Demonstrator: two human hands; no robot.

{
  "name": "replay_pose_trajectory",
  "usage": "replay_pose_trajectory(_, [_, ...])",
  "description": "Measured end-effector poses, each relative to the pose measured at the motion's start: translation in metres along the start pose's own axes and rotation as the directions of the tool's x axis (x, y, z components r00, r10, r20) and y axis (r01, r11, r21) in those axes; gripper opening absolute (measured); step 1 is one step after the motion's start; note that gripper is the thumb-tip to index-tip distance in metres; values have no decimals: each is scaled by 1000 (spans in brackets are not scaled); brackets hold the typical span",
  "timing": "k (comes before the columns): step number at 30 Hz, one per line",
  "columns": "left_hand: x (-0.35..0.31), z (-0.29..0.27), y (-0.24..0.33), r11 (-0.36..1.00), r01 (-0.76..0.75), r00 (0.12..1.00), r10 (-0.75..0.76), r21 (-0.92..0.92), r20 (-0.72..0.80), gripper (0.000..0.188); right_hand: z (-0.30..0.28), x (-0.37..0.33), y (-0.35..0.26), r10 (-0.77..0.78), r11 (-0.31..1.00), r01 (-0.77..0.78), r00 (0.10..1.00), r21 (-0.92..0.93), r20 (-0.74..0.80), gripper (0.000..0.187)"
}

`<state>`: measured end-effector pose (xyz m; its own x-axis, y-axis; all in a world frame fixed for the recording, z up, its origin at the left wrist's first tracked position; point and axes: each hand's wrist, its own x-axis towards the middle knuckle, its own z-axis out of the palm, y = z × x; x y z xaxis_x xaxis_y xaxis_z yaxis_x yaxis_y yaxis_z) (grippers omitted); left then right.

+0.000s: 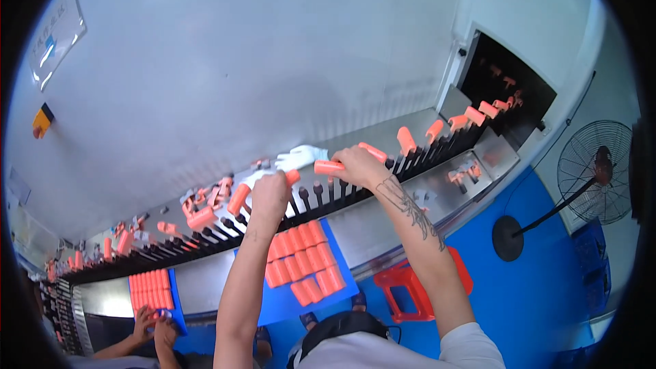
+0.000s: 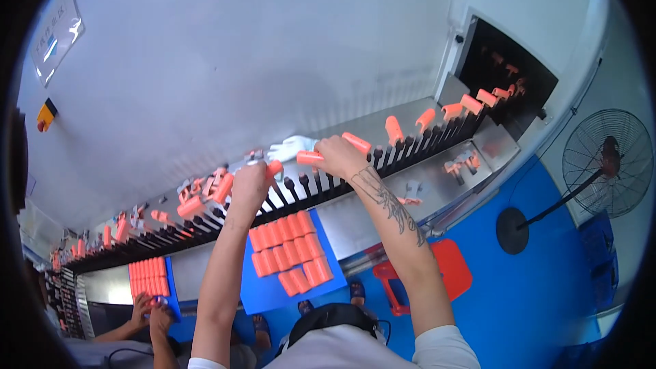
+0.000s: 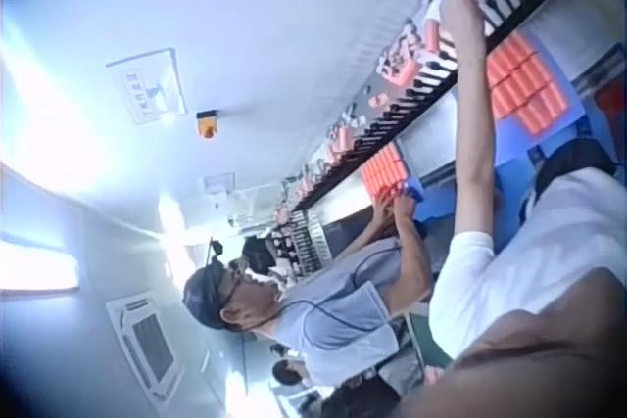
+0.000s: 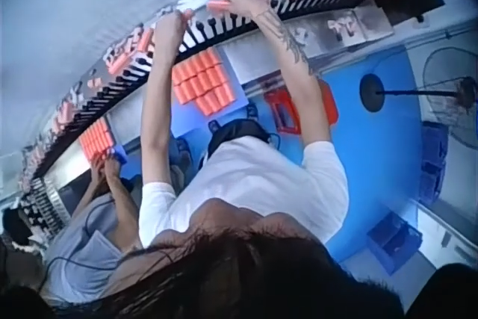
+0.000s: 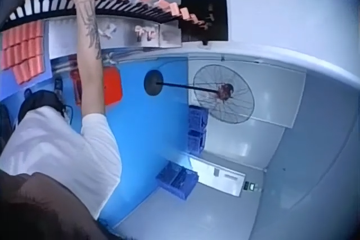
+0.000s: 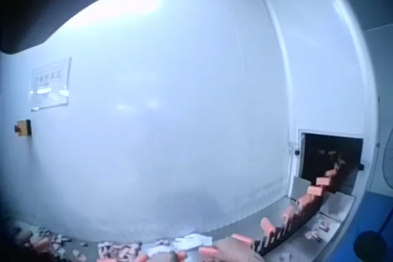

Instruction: Collect orange plastic parts from a conveyor belt and arrange them onto a blue tray.

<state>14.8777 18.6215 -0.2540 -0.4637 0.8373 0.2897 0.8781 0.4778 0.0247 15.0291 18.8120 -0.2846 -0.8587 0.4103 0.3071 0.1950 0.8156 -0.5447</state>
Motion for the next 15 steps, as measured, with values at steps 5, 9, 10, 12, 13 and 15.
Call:
replay_pose_trajectory(5, [3,-6,6,999,-6,1000,5,32,23,23,-6,-2,-2,-61,980,67,997,-185,40,32])
replay_pose_trajectory(9, [-3,-24,2,977,145,986,-128,-158,109,24,-14,4,-14,-26,998,28,999,-63,41,26])
replay_pose_trajectory(10, [-6,-22,-16,924,217,976,-215,-313,43,26,-22,4,-15,9,999,-15,994,52,106,24])
replay_pose_trajectory(12, [-23,-27,-4,633,303,920,-388,-712,47,27,-32,-17,21,154,961,-203,958,190,241,21])
replay_pose_trajectory(13, [-49,-39,1,663,250,924,-381,-705,-31,23,-26,-43,31,237,861,-236,970,450,54,22])
replay_pose_trajectory(15, [-115,-22,12,705,127,912,-359,-697,-197,31,2,-94,37,364,554,-206,932,806,-12,23])
